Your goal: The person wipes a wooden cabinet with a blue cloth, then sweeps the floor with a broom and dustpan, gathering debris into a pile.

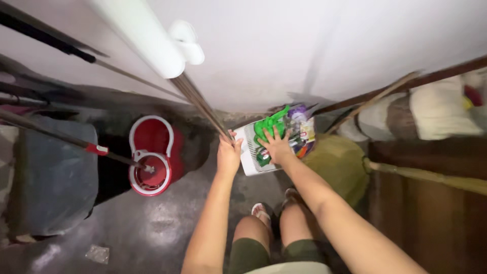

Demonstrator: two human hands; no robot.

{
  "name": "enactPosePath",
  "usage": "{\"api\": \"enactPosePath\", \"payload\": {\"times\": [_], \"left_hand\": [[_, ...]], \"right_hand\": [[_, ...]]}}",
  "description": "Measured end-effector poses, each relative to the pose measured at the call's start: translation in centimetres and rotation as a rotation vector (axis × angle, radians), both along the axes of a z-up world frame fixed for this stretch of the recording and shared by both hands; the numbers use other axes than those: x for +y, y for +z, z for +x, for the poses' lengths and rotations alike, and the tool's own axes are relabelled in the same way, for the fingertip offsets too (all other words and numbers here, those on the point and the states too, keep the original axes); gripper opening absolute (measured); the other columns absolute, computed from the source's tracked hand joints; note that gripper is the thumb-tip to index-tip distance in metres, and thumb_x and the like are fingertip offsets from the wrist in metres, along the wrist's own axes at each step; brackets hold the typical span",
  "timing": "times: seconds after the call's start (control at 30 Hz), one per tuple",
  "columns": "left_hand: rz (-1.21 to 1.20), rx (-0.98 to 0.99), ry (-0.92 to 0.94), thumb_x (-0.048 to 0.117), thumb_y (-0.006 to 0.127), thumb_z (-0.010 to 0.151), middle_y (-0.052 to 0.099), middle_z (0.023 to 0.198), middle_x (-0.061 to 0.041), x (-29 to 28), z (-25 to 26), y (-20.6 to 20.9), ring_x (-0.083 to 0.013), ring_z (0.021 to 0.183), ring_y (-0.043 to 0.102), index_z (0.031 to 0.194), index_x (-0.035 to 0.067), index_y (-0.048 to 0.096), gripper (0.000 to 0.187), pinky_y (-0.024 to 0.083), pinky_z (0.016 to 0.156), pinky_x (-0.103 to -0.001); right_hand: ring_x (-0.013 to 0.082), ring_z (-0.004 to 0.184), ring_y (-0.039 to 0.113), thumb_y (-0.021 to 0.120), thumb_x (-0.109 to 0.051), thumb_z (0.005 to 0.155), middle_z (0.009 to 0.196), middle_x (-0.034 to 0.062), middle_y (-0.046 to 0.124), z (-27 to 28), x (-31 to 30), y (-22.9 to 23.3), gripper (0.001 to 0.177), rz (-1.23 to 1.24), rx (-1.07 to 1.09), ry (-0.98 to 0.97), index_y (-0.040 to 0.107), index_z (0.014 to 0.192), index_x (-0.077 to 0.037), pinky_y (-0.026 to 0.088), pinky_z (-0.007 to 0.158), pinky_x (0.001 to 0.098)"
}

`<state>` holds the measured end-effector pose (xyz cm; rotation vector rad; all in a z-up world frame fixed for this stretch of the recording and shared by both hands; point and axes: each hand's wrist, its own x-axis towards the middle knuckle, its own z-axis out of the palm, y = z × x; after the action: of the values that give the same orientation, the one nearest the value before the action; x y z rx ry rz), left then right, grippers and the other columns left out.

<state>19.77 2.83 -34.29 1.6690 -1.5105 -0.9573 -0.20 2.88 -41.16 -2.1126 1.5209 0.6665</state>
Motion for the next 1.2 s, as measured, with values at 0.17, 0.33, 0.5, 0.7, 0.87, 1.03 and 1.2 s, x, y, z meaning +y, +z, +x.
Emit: {"api": "enactPosePath", "payload": {"times": [0.17,0.33,0.5,0.7,0.87,1.03,1.2], "left_hand": [[0.011,0.002,-0.052,0.006,0.069,0.091,0.068,0.109,-0.018,2.2,1.8,-11.3,-0.0344,0.099,0.069,0.122,0.002,0.054,0.035,0.053,0.089,-0.043],[0.008,0.045,0.008,0.003,0.061,0.096,0.069,0.1,-0.018,4.3,2.0,-14.9,-0.0341,0.096,0.069,0.112,0.005,0.06,0.016,0.054,0.09,-0.041],[0.009,-0.088,0.024,0.008,0.059,0.098,0.068,0.102,-0.022,3.7,3.2,-9.4,-0.0418,0.097,0.066,0.108,0.005,0.06,0.01,0.051,0.085,-0.046],[0.194,-0.299,0.095,0.018,0.063,0.101,0.071,0.103,-0.022,2.0,3.7,-5.1,-0.0448,0.099,0.066,0.114,0.004,0.059,0.02,0.05,0.082,-0.052],[0.074,-0.218,0.206,0.012,0.062,0.097,0.071,0.102,-0.021,3.4,6.0,-6.8,-0.0412,0.096,0.068,0.115,0.005,0.059,0.019,0.052,0.081,-0.048],[0.12,-0.254,0.313,0.01,0.061,0.098,0.071,0.1,-0.02,5.3,8.9,-11.8,-0.0394,0.094,0.069,0.116,0.005,0.058,0.019,0.052,0.081,-0.047],[0.11,-0.181,0.315,0.01,0.062,0.097,0.07,0.103,-0.021,5.6,9.9,-19.3,-0.0404,0.095,0.069,0.119,0.003,0.056,0.024,0.053,0.081,-0.047]], "right_hand": [[0.0458,0.155,0.008,0.081,-0.033,0.08,0.17,0.0081,0.013,-0.8,-1.2,-8.0,0.068,-0.079,-0.08,-0.092,0.053,0.142,-0.029,0.021,0.113,0.0784],[0.0434,0.143,0.033,0.065,-0.011,0.086,0.158,0.0098,0.035,-3.2,0.5,-12.8,0.042,-0.275,-0.244,-0.147,0.067,0.126,-0.023,0.035,0.112,0.0658],[0.0434,0.132,0.046,0.064,-0.006,0.084,0.151,0.0131,0.045,-4.8,-0.1,-11.3,0.038,-0.36,-0.333,-0.343,0.07,0.119,-0.018,0.044,0.109,0.0512],[0.0429,0.119,0.05,0.065,-0.011,0.075,0.136,0.0154,0.051,-7.4,-0.7,-9.5,0.04,-0.495,-0.257,-0.605,0.069,0.115,-0.012,0.051,0.097,0.0505],[0.0396,0.117,0.054,0.057,-0.013,0.09,0.125,0.0129,0.054,-7.2,-0.8,-15.2,0.028,-0.316,-0.182,-0.355,0.07,0.115,-0.016,0.056,0.088,0.0482],[0.0397,0.106,0.063,0.052,-0.011,0.095,0.126,0.0162,0.056,-6.3,-1.6,-23.1,0.027,-0.269,-0.196,-0.421,0.07,0.114,-0.012,0.054,0.092,0.05],[0.0412,0.111,0.064,0.052,-0.009,0.096,0.134,0.0191,0.056,-6.8,-3.8,-26.0,0.024,-0.244,-0.305,-0.577,0.071,0.11,-0.009,0.052,0.097,0.0506]]}}
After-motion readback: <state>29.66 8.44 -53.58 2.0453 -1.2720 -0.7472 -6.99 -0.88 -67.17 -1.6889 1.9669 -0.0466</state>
